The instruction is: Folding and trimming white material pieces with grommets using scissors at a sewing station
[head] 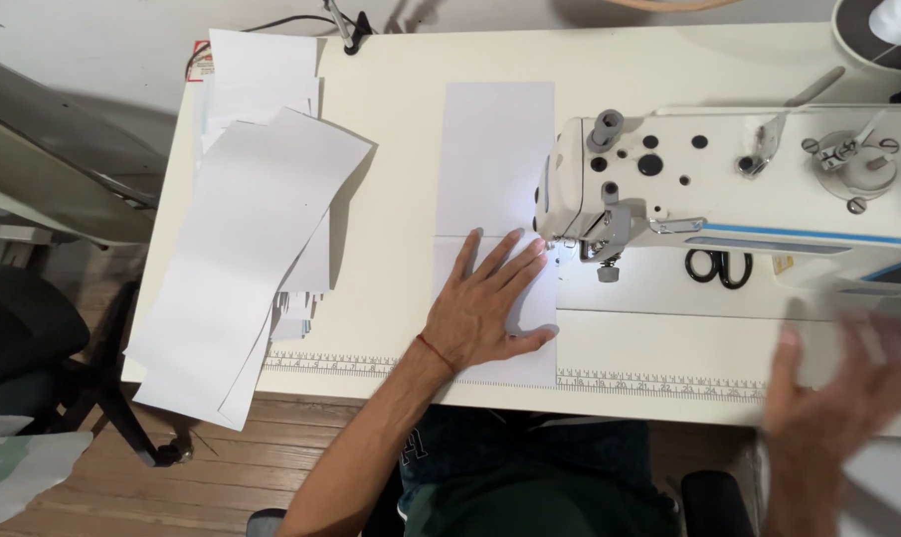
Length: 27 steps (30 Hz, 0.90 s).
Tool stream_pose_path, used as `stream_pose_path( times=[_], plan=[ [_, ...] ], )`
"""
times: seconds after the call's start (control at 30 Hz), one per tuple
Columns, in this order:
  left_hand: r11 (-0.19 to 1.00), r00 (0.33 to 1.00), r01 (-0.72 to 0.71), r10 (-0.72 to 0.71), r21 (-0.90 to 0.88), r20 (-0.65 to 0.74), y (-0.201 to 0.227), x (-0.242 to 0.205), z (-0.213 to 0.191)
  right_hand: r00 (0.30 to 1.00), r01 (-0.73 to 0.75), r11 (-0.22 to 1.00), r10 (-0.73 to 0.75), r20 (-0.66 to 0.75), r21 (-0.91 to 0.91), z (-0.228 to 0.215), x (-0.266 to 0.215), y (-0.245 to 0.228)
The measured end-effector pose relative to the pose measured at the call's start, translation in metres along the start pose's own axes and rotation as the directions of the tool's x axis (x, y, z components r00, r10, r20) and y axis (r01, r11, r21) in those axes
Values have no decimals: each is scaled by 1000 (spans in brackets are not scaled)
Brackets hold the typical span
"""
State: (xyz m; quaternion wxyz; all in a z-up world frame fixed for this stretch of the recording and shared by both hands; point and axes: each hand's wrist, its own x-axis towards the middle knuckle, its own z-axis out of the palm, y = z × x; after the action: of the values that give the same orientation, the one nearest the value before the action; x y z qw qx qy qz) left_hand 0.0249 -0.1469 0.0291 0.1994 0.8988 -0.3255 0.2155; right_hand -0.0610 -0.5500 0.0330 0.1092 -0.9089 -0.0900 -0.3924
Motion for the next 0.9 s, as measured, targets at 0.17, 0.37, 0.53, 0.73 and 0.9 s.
stream_pose_path(
  times=[0.17, 0.37, 0.53, 0.73, 0.9],
  plan=[
    [1000, 1000, -2, 2, 3, 8, 0, 0, 0, 946, -239, 963, 259, 196, -124, -12, -16, 25],
    [1000, 1000, 5, -5, -20, 27, -3, -2, 0, 999, 1, 985, 7, 45, -175, 8, -47, 69],
    [1000, 1000, -1, 1, -13, 26, -4, -4, 3, 999, -51, 995, 52, 13, -83, 14, -51, 69],
    [1000, 1000, -2, 2, -28, 18, -1, -3, -2, 996, -83, 996, 84, 16, -24, 11, -44, 60],
    [1000, 999, 0, 1, -30, 46, -1, -5, -3, 995, -99, 995, 99, 5, -8, 13, -46, 61]
  ],
)
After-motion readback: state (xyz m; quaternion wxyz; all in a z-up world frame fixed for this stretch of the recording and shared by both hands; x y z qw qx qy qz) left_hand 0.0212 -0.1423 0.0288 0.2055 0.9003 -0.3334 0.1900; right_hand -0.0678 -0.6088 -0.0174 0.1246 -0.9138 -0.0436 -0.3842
